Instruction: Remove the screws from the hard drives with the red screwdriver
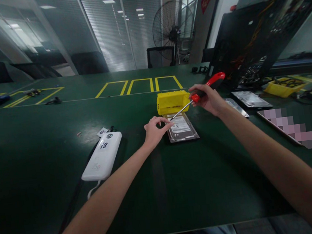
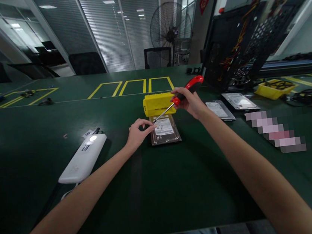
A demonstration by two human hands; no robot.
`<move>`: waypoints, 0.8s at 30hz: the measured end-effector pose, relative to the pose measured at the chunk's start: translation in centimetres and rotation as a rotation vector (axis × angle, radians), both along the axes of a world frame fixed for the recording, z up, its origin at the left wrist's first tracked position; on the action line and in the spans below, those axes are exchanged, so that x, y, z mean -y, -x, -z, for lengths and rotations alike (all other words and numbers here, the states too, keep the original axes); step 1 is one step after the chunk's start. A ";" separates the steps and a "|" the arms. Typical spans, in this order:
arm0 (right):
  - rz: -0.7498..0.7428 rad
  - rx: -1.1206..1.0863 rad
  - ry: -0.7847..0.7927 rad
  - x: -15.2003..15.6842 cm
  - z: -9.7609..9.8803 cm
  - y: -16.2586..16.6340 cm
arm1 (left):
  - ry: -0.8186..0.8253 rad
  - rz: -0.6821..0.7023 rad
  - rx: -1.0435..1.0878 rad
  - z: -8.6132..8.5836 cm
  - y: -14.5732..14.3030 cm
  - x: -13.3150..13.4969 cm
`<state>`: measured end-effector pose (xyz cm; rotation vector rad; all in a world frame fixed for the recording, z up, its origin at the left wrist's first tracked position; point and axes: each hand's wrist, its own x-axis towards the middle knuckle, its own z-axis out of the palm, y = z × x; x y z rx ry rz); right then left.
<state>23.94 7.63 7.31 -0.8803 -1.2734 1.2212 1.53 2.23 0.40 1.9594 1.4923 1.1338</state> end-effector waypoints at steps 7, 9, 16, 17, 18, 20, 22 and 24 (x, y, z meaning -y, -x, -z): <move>-0.047 0.012 0.023 0.4 -0.3 0.4 | 0.003 0.007 -0.063 -0.1 0.0 0.2; -0.057 0.000 0.020 0.5 -0.3 0.4 | -0.002 0.016 -0.056 -0.1 0.0 0.2; -0.033 0.001 0.007 0.5 -0.1 0.8 | -0.053 -0.028 0.074 1.1 0.1 -0.8; -0.023 -0.003 -0.006 0.5 -0.1 0.8 | -0.044 -0.054 0.072 1.2 0.2 -1.0; -0.014 -0.008 -0.023 0.5 -0.1 0.8 | -0.035 -0.079 0.069 1.2 0.3 -1.0; 0.000 -0.015 -0.058 0.5 -0.2 0.7 | -0.026 -0.123 0.091 1.2 0.6 -1.1; 0.011 -0.016 -0.078 0.5 -0.3 0.6 | -0.033 -0.147 0.153 1.0 0.8 -1.0; 0.019 -0.013 -0.078 0.5 -0.3 0.5 | -0.038 -0.140 0.207 0.9 0.9 -0.9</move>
